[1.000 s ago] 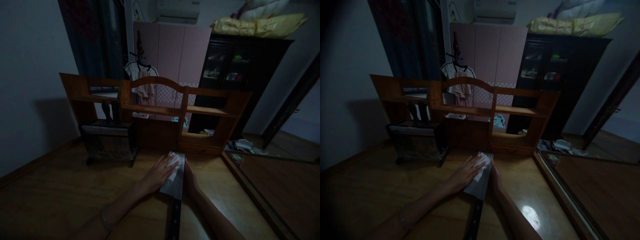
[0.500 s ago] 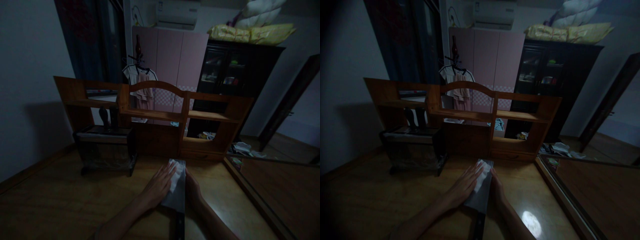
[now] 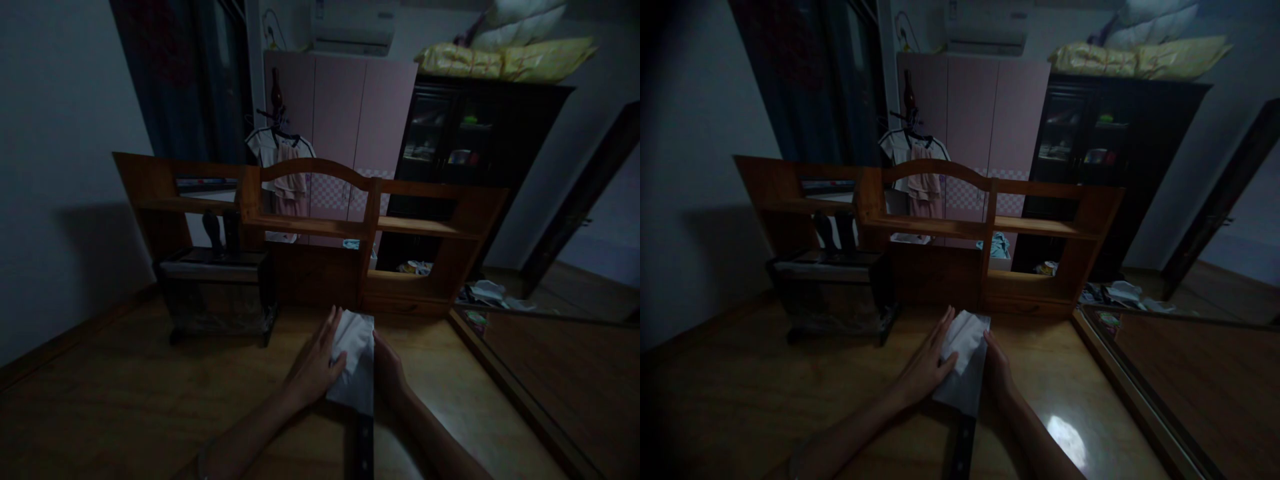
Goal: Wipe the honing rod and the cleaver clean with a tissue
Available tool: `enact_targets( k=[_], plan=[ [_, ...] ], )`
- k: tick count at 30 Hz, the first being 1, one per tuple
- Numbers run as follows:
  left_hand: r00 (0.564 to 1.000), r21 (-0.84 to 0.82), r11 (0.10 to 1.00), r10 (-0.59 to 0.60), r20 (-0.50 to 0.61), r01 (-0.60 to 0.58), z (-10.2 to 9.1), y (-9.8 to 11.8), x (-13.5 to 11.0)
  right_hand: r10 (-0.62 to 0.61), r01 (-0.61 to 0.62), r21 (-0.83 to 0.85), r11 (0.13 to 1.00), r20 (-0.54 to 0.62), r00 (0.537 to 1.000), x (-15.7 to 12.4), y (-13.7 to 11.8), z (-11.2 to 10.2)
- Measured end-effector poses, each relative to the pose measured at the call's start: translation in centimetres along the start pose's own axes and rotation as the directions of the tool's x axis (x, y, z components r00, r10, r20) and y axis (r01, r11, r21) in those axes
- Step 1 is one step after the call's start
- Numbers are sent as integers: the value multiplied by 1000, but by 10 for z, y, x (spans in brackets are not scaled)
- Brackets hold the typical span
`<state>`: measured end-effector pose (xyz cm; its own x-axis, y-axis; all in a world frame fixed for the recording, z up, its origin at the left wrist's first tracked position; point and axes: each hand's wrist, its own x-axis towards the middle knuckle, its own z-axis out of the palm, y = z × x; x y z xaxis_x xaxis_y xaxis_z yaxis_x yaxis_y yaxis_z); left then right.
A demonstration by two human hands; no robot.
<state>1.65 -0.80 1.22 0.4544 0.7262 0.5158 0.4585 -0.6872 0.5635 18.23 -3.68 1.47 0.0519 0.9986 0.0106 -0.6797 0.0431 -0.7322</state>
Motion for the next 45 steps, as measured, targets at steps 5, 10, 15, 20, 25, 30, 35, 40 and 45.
enact_targets(
  k=[5,10,15,20,25,30,35,40,45],
  plan=[
    [994,-54,995,-86,-71,82,2,-8,2,20,-20,40,999,6,1000,0,-1,1],
    [992,-26,992,-123,-42,122,3,-17,5,74,-76,47,996,50,996,3,-1,-3],
    [999,10,999,-39,15,39,5,-20,6,135,-140,62,988,83,987,3,-1,-2],
    [999,8,1000,-26,35,26,7,-19,4,131,-134,81,988,46,990,5,4,-6],
    [999,-4,1000,-17,43,17,7,-17,5,138,-140,54,989,43,989,6,5,-7],
    [998,5,1000,11,58,-12,3,-14,7,130,-134,72,988,63,990,8,8,-10],
    [994,15,997,73,77,-74,0,-13,7,112,-115,65,991,49,993,11,8,-13],
    [987,48,988,143,77,-147,-2,-12,7,112,-116,71,991,58,992,9,5,-8],
    [980,88,978,181,86,-189,-11,5,4,91,-96,91,991,50,995,4,2,-2]
  ],
)
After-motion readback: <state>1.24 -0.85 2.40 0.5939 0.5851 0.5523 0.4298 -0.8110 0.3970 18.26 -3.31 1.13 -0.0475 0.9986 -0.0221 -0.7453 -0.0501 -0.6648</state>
